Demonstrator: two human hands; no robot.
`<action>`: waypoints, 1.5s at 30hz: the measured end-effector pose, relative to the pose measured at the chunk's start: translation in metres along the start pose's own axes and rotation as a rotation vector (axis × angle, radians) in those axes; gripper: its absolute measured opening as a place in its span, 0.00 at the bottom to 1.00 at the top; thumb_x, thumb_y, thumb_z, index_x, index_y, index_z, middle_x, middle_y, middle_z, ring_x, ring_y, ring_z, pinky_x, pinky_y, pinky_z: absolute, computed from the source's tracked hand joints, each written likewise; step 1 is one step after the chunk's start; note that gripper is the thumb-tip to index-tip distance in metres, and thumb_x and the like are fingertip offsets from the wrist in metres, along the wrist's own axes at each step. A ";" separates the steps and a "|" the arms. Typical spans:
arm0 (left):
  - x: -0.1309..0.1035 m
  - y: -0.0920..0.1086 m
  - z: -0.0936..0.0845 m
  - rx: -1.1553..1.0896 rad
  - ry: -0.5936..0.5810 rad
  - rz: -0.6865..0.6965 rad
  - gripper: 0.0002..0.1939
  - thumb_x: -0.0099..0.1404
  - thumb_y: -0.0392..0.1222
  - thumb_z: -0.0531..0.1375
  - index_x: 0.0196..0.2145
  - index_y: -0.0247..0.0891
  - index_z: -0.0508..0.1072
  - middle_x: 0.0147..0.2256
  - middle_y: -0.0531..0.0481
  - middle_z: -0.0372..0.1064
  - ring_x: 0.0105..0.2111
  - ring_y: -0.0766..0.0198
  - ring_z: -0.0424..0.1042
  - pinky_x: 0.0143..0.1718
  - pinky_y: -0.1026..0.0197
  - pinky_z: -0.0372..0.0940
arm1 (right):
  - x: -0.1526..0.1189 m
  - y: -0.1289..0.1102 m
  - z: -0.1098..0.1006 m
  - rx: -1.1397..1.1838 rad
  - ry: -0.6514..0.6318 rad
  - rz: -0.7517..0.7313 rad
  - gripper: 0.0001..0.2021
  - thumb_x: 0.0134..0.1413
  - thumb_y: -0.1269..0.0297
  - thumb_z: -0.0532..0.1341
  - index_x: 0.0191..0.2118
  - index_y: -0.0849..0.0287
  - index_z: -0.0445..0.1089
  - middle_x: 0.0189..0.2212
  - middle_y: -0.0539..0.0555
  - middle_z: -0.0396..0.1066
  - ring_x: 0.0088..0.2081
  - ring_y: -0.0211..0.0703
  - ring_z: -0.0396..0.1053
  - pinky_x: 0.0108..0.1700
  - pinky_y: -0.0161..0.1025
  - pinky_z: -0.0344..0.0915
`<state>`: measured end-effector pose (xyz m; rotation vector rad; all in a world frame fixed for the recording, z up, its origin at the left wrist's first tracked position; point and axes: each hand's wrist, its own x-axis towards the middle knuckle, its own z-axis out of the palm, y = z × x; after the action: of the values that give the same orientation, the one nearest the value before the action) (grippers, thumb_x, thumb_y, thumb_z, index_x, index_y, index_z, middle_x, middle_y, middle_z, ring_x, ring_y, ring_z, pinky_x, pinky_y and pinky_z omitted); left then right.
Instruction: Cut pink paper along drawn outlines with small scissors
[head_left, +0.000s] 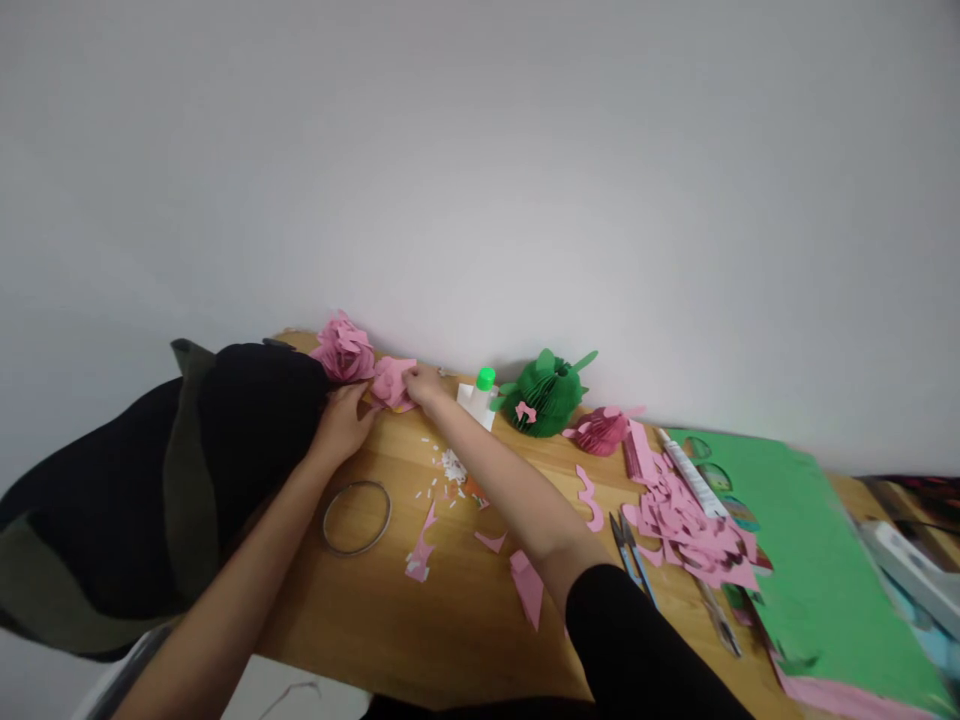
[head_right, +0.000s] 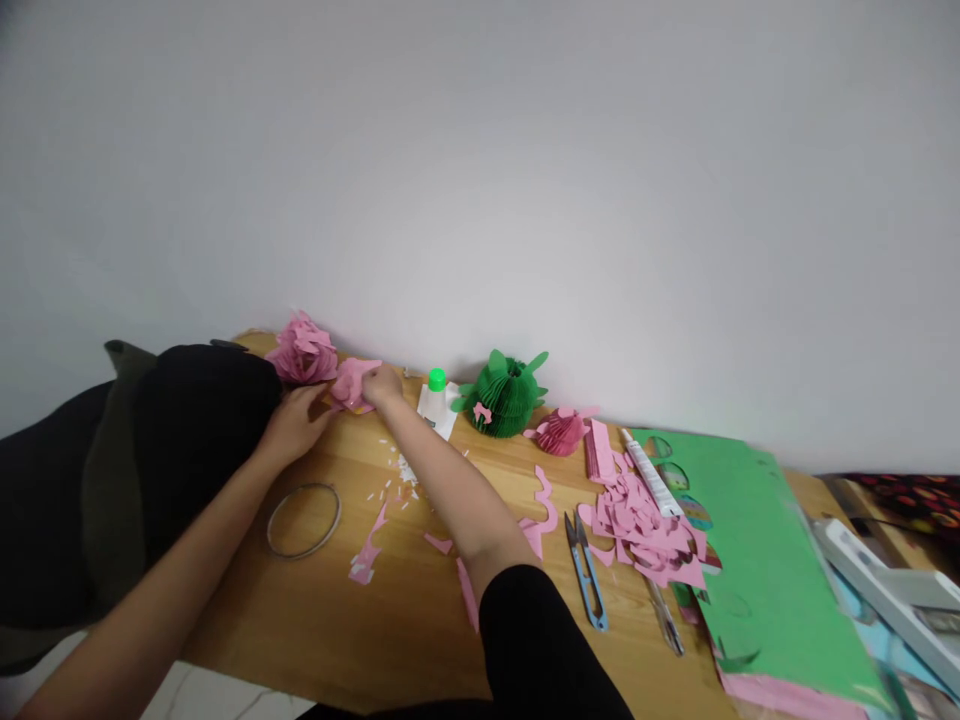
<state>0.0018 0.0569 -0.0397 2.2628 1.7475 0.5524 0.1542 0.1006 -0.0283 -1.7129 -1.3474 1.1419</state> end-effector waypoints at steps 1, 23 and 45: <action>0.000 0.000 0.001 -0.006 0.000 -0.001 0.24 0.64 0.43 0.52 0.56 0.34 0.67 0.55 0.37 0.69 0.56 0.50 0.66 0.58 0.49 0.60 | 0.003 -0.003 -0.001 -0.045 -0.018 0.007 0.17 0.62 0.59 0.61 0.54 0.60 0.67 0.52 0.58 0.68 0.48 0.50 0.70 0.47 0.51 0.71; 0.002 0.003 0.013 0.083 -0.021 0.020 0.20 0.63 0.43 0.50 0.45 0.32 0.76 0.53 0.34 0.69 0.55 0.41 0.63 0.57 0.43 0.58 | -0.046 -0.013 -0.007 -0.725 0.151 -0.084 0.18 0.63 0.79 0.49 0.54 0.70 0.67 0.54 0.70 0.67 0.56 0.52 0.62 0.53 0.41 0.58; 0.004 0.028 0.008 -0.077 0.052 0.108 0.17 0.61 0.40 0.52 0.44 0.36 0.75 0.51 0.37 0.70 0.54 0.44 0.66 0.57 0.42 0.60 | -0.142 -0.002 -0.018 -0.891 0.023 -0.253 0.16 0.63 0.78 0.50 0.46 0.69 0.74 0.47 0.68 0.70 0.52 0.52 0.65 0.51 0.45 0.63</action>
<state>0.0307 0.0537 -0.0348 2.3193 1.6048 0.6931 0.1576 -0.0360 0.0130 -2.0161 -2.1767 0.3640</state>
